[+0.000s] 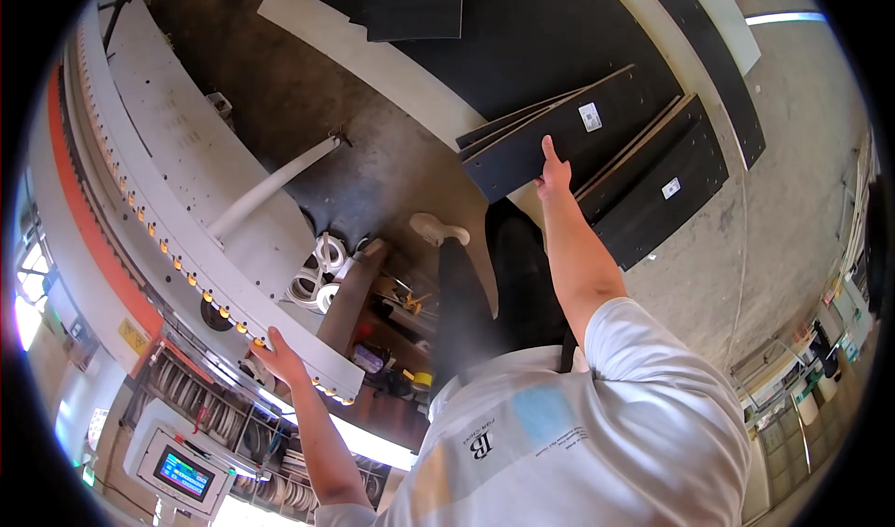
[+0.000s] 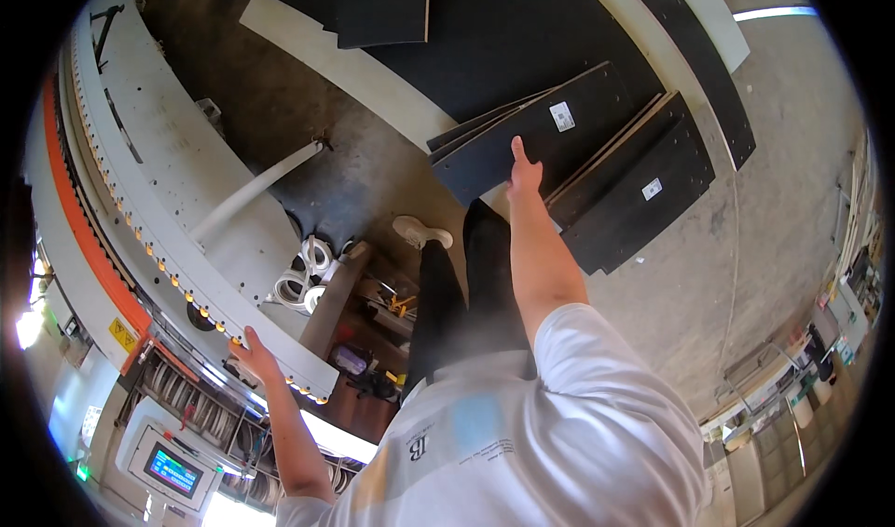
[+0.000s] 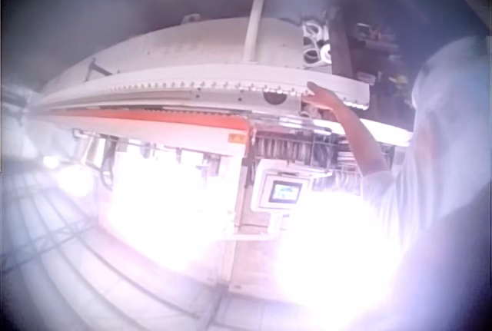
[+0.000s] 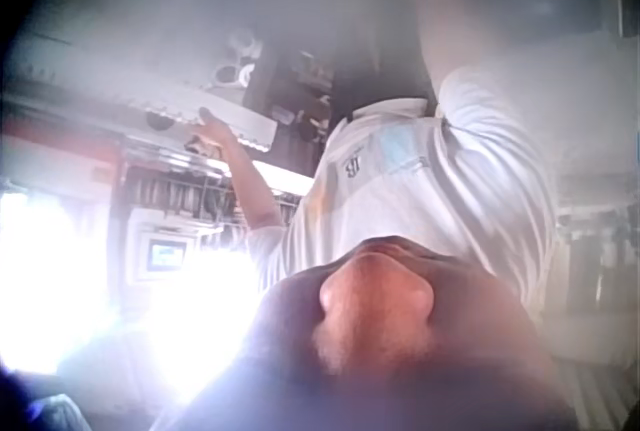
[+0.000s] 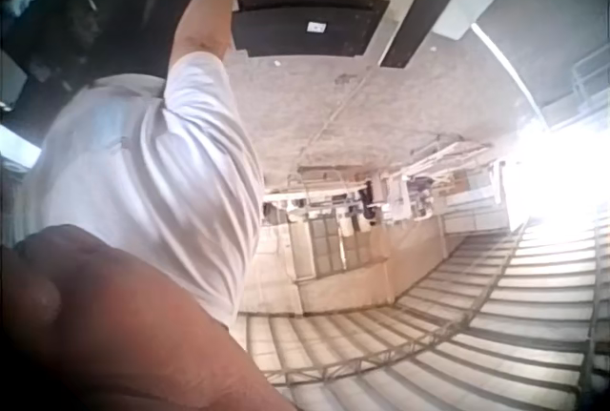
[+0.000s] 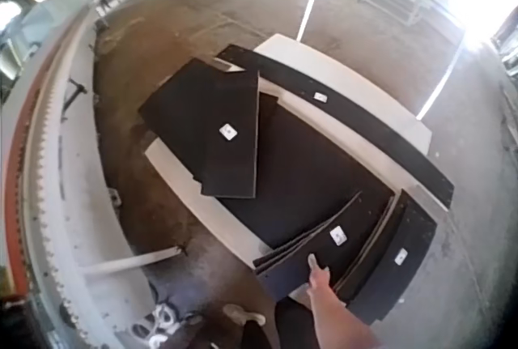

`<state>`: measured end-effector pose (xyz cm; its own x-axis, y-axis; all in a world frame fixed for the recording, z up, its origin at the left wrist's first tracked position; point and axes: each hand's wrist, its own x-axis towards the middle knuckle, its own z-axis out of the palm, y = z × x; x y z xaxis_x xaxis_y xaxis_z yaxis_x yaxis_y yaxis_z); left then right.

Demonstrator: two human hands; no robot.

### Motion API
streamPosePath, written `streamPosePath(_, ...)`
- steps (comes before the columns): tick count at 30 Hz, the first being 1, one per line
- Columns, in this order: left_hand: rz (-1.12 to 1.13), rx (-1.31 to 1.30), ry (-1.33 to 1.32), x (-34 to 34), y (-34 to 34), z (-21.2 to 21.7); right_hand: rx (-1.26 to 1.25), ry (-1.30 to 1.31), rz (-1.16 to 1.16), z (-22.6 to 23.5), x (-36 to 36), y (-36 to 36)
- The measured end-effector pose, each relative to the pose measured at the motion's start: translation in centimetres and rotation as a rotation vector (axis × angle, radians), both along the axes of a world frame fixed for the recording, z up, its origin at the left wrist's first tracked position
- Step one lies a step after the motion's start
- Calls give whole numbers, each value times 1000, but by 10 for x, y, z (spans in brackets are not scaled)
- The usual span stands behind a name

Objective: The person interacts with a touchscreen interface on a large machine and then manually feeds black wood panels into a mechanical edging machine one at a time.

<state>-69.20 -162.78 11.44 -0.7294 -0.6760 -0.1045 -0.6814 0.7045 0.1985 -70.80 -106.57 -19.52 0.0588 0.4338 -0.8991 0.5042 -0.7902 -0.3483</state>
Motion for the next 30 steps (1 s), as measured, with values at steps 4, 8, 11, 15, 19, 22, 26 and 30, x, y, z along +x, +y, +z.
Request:
streamPosePath(4, 4, 37, 23, -5, 12, 3, -98, 112, -86, -13, 18, 15)
streamPosePath(8, -11, 11, 10, -6, 1, 0, -179, 424, -109, 2, 39, 31)
streamPosePath(11, -33, -11, 31, -4, -4, -3, -172, 351, 41, 27, 38, 43)
streamPosePath(15, 15, -43, -39, -7, 17, 8, -186, 376, 119, 102, 36, 20)
streamPosePath(19, -580, -199, 263, -3, 77, 19, -219, 606, 228, 197, 27, -36)
streamPosePath(22, -1021, 273, 71, -12, 163, 65, -233, 788, 284, 255, 22, -80)
streamPosePath(26, -1211, 337, 120, -5, 213, 112, -284, 1005, 352, 343, 9, -149)
streamPosePath(30, -1141, 259, 358, -1, 188, 144, -311, 1076, 546, 385, 17, -198)
